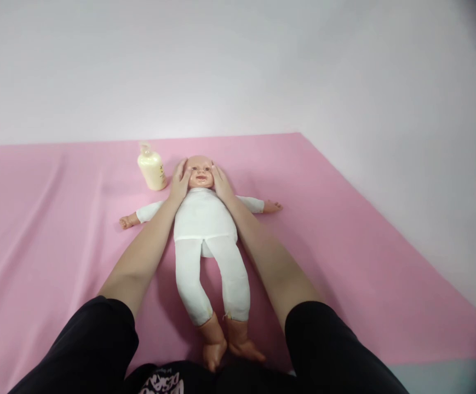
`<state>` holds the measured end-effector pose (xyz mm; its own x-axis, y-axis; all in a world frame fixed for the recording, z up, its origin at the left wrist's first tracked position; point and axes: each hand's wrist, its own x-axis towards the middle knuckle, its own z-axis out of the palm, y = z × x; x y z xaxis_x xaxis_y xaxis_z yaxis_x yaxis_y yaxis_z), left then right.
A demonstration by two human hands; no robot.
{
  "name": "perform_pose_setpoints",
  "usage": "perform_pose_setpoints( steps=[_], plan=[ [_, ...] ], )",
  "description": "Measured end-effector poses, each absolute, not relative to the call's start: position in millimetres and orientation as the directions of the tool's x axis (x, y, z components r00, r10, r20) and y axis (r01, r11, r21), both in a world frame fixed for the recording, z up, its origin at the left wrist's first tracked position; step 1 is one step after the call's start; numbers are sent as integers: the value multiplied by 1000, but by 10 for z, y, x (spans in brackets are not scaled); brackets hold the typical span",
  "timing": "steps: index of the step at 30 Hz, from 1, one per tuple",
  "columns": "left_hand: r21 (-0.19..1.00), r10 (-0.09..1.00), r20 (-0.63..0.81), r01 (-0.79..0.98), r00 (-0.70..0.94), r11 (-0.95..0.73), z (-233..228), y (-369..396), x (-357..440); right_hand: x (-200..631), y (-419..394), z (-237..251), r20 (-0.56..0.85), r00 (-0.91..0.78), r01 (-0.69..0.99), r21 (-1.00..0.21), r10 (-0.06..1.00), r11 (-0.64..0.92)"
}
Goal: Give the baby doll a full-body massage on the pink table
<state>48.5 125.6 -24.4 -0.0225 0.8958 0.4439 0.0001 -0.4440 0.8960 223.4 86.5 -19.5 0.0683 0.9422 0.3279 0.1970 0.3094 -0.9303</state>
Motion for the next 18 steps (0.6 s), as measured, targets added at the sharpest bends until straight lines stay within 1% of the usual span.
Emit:
perform_pose_setpoints(
  steps=[2,4,8,13,15,16,18],
  plan=[
    [806,818,569,142,85,-575,-243,1211,452,2220,831,-180,334,27,197,-926,942,322],
    [748,779,607,217,156,-627,-233,1183,435,2214,789,-152,342,-18,215,-916,939,338],
    [763,794,582,218,176,-608,-219,1171,437,2210,729,-89,346,-33,229,-911,938,344],
    [808,820,562,138,109,-573,-279,1261,487,2209,781,-119,355,19,208,-916,935,344],
    [864,867,496,79,45,-498,-313,1338,520,2231,842,-180,342,87,207,-925,936,318],
    [901,902,431,49,9,-431,-326,1380,534,2249,876,-216,324,118,213,-931,939,295],
    [960,959,279,2,-57,-279,-343,1456,550,2287,937,-280,305,128,236,-933,944,270]
  ],
)
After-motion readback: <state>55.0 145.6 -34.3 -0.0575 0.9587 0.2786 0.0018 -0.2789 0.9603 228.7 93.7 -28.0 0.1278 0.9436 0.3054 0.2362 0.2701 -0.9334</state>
